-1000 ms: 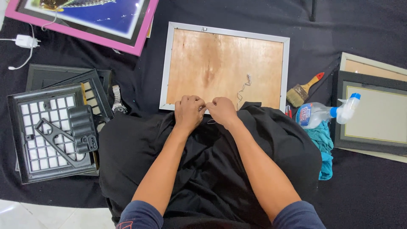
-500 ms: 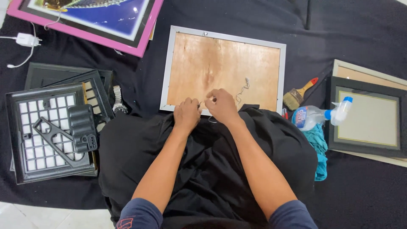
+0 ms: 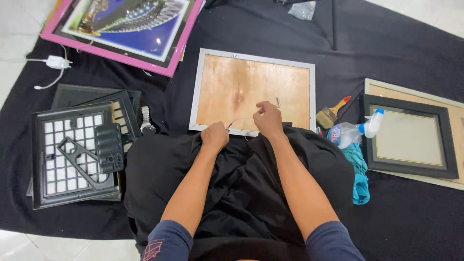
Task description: Attaching hanging wires to the back of picture frames and cleaning the frame backings with a brush.
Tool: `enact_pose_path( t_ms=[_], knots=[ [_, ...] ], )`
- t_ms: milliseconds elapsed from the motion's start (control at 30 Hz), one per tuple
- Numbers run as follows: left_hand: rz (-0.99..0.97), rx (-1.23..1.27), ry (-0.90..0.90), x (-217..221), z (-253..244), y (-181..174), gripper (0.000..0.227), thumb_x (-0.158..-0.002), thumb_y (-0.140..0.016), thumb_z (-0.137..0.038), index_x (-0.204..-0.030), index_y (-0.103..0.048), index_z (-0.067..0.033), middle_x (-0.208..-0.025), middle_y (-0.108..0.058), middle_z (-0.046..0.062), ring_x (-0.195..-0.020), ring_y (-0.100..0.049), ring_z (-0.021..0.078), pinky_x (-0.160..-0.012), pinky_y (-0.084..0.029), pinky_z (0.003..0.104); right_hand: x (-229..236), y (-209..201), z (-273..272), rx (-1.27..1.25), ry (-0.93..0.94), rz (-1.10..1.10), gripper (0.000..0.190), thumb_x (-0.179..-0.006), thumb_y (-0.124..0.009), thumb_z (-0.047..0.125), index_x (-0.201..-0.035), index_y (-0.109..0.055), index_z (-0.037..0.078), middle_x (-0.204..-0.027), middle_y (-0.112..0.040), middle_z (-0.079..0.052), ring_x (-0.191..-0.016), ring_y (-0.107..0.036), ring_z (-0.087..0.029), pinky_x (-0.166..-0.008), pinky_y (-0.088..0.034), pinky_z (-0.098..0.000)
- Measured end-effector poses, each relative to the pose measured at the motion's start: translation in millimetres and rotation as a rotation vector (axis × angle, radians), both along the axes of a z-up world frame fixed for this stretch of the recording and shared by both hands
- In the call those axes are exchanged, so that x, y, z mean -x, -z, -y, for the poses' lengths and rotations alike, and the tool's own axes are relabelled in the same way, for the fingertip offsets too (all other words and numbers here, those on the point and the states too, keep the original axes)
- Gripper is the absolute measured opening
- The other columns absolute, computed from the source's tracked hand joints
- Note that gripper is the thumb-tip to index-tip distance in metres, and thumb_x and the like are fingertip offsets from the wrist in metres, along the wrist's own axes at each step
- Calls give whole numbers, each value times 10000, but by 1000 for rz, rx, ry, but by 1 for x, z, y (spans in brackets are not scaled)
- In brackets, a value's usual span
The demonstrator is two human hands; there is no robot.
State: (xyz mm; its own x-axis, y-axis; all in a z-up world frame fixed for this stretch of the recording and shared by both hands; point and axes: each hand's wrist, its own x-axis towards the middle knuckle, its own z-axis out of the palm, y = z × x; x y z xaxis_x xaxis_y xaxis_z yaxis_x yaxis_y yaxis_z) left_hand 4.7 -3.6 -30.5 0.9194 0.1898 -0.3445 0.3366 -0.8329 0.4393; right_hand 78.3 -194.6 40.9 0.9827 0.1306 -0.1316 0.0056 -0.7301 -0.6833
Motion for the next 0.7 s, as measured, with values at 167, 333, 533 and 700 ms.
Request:
enact_pose_path(
  t_ms=[167, 333, 533, 700],
  knots=[
    [48, 34, 91, 11, 4, -31, 436, -962, -546, -307, -1347, -552, -103, -1239, -630, 185, -1164, -654, 399, -984, -486, 515, 14, 8, 10, 65, -56, -9, 385, -858, -608, 206, -1214, -729, 121, -1076, -713, -135, -1099, -692, -327, -926, -571, -452],
    [357, 198, 249, 43, 14, -77, 513, -975, -588, -413, -1436, -555, -189, -1122, -641, 115, -1119, -657, 395, -977, -507, 511, 43, -23, 1, -123, -89, -94, 379, -856, -632, 192, -1206, -739, 92, -981, -761, -152, -825, -744, -236, -755, -585, -365],
    [407, 376, 97, 58, 9, -85, 280, -1011, -515, -421, -1093, -709, -236, -962, -734, 82, -1019, -700, 350, -884, -556, 480, 77, -66, 8, -280, -108, -68, 364, -825, -672, 163, -1156, -741, 27, -923, -776, -167, -699, -705, -204, -664, -554, -359],
    [499, 606, -367, 53, 0, -79, 233, -977, -552, -362, -936, -699, -186, -740, -743, 21, -824, -743, 243, -797, -567, 370, 98, -123, 44, -545, -1, -5, 274, -815, -712, 104, -1072, -759, 25, -865, -756, -136, -578, -580, -119, -501, -492, -227]
  ],
)
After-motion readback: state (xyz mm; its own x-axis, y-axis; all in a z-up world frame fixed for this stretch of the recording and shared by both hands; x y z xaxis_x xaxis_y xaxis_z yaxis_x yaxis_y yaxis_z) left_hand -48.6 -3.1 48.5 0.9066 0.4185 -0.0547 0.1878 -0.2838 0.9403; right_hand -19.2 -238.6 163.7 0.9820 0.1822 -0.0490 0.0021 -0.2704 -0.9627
